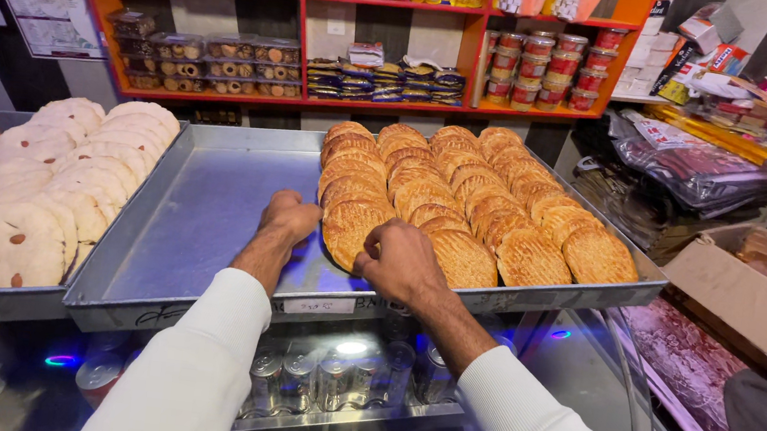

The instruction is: The person picks up round breads one at a time from a metal tray, turns them over by hand to check the surface, occasionally picks small crumbs or imperfections off the bread, and arranges the breads in neat rows on a larger tray.

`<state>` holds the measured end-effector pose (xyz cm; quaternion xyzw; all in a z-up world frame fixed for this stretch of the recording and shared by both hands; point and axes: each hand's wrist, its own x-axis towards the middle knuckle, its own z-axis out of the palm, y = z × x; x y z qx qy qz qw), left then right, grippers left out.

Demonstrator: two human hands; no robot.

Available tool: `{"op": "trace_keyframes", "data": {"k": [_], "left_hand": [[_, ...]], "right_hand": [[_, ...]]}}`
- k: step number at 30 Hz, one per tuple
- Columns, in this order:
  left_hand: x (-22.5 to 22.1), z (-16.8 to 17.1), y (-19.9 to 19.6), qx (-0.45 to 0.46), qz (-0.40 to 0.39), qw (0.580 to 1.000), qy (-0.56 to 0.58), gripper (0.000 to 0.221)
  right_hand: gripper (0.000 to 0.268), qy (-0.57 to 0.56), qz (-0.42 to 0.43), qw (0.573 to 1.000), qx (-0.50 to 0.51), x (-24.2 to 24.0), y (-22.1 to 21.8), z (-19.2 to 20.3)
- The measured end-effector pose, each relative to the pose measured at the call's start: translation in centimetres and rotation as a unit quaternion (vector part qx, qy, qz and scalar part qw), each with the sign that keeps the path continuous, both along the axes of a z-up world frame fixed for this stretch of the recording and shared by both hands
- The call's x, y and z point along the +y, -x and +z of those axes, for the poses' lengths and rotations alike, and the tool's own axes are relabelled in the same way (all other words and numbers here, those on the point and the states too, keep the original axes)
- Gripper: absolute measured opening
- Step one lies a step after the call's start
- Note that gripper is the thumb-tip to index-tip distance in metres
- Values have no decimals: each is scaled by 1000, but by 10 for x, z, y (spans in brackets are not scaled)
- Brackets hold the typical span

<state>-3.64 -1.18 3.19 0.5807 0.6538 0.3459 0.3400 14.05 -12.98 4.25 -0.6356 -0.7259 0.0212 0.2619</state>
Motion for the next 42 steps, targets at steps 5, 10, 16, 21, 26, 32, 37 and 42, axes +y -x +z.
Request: {"op": "trace_keyframes", "data": {"k": [5,10,16,21,26,32,37,42], "left_hand": [[-33,23,4,14,26,999,-29,21],[-56,39,8,3,19,999,-50,25],[-99,53,10,-89,-7,988,-124,20],[-120,37,1,-252,-64,952,-162,26],[-171,30,18,-327,-83,927,-165,26],[-202,16,23,-366,-106,913,-146,23],[-225,14,23,-375,-130,906,-145,17],[-247,14,21,-364,-156,899,-185,15]], "right_hand": [[35,7,-32,999,19,10,-4,3],[37,-7,-83,994,64,1,-3,20],[25,-60,-115,977,168,-32,6,45],[17,-97,-137,960,225,-83,25,57],[19,-129,-137,943,274,-127,40,51],[16,-137,-183,930,287,-169,49,31],[13,-151,-189,927,289,-197,55,24],[6,-163,-205,928,266,-226,48,23]]}}
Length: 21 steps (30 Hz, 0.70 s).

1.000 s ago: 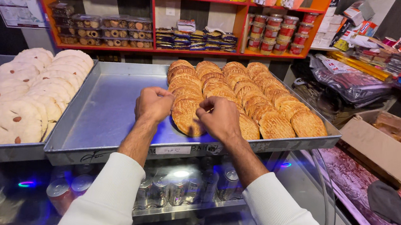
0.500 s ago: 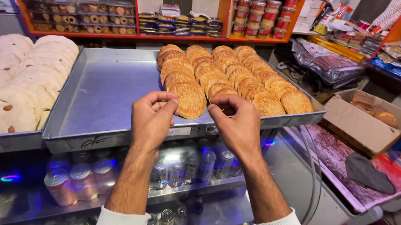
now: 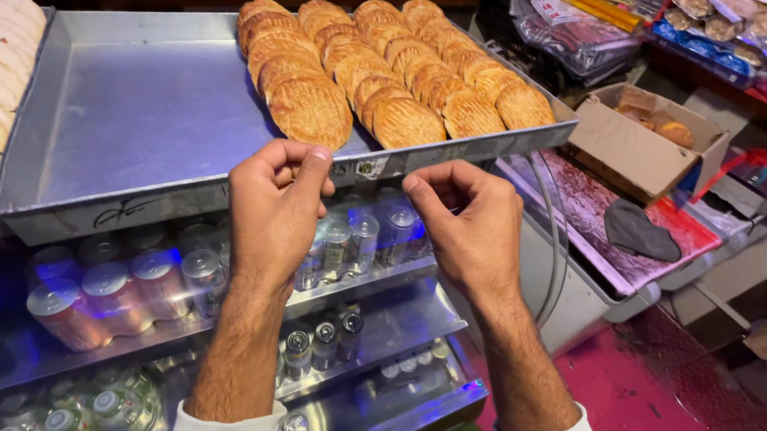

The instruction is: The person picks up round breads one at a time from a metal tray, turns them over by hand to check the surface, occasionally picks small crumbs or imperfections off the bread, and arranges the breads in neat rows on a larger tray.

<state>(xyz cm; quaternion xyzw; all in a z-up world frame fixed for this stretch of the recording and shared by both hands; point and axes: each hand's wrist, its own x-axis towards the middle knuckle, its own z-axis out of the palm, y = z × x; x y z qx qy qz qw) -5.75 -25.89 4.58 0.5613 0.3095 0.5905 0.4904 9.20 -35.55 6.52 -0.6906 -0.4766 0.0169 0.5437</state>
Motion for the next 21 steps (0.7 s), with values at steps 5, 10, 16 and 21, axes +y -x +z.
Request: {"op": "trace_keyframes", "data": {"k": [5,10,16,21], "left_hand": [[-32,-2,-9,4,-6,1000,-9,18],[-58,-6,-30,43,2,997,-56,23],[-137,6,-41,44,-7,997,-55,15],[-202,5,-49,42,-52,998,-10,7]], "right_hand": [[18,-15,-6,1000,-4,-33,-7,1],[25,-20,-22,1000,-2,-77,-16,4],[26,-26,-11,999,23,-141,-23,9],[22,-21,-41,999,3,-209,-27,14]]}}
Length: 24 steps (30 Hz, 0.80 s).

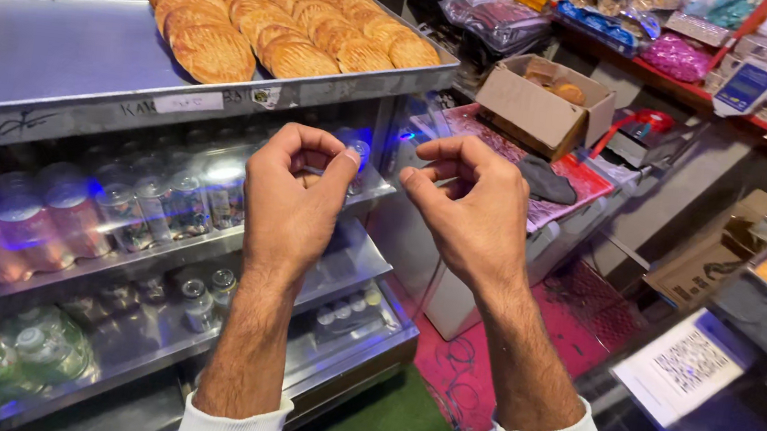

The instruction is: The person picks up round breads one at a time from a metal tray, turns them over by hand to check the surface, occasionally picks small crumbs or imperfections off the bread, and arranges the breads in neat rows on a larger tray.

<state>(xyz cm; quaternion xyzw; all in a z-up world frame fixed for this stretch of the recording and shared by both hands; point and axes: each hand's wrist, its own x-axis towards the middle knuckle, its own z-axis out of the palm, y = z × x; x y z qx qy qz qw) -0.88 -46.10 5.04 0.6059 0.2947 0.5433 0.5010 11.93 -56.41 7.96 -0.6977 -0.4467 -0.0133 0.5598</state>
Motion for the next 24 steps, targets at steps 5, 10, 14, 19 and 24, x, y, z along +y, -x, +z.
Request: {"op": "trace_keyframes", "data": {"k": [5,10,14,19,24], "left_hand": [[-46,2,-11,5,-36,999,-12,7],[-83,15,-16,18,-80,996,-39,5],[-101,22,-28,29,-121,991,-44,5],[-109,21,-55,25,-203,977,-63,4],[-121,20,-88,19,-282,955,-93,9]], "right_hand": [[20,-15,-23,1000,2,-60,0,9],[17,-28,-54,998,12,-106,1,15],[15,-57,-89,994,11,-133,-4,17],[12,-71,-155,985,-2,-159,-10,16],[7,-72,-238,968,-29,-184,-24,7]]}}
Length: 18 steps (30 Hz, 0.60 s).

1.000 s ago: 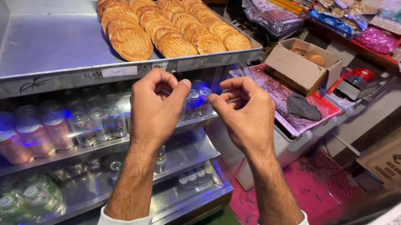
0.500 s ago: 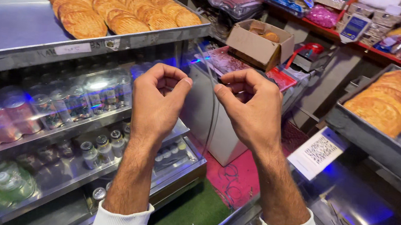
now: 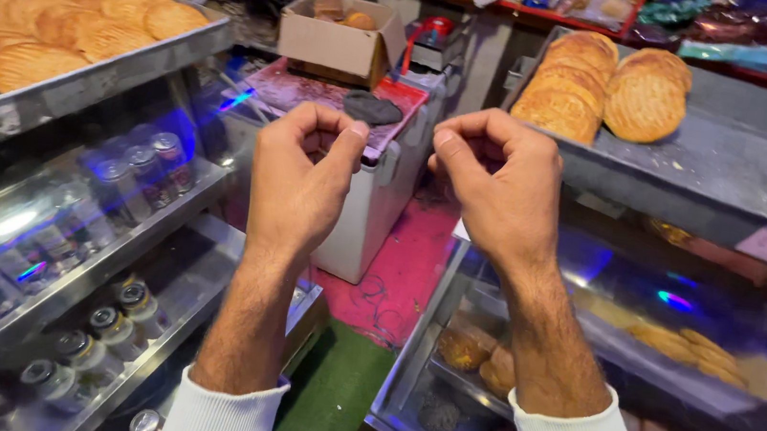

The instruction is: The person picks up round breads one at a time from a metal tray, turns them over by hand to check the surface, occasionally picks small crumbs or imperfections off the bread, and arranges the breads in neat rows on a larger tray.

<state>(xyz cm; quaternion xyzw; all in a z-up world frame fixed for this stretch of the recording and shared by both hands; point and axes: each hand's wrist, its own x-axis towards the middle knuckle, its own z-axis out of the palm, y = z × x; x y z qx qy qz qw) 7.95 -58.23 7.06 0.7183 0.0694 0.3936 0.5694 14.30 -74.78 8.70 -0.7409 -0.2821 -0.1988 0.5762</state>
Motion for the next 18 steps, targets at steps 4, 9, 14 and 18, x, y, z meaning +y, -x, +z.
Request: {"op": "trace_keyframes", "data": {"k": [4,9,14,18], "left_hand": [[-18,-3,-29,-19,-55,998,-20,16],[-54,10,-55,1,-116,992,-51,24],[-89,19,-63,35,-156,984,-81,20],[-115,17,-84,78,-185,973,-113,14]], "right_hand": [[11,-25,-38,999,-2,-26,4,3],[22,-16,-113,993,-20,-63,-1,9],[26,12,-194,981,5,-99,-12,7],[24,38,-240,970,33,-128,-35,-3]]}}
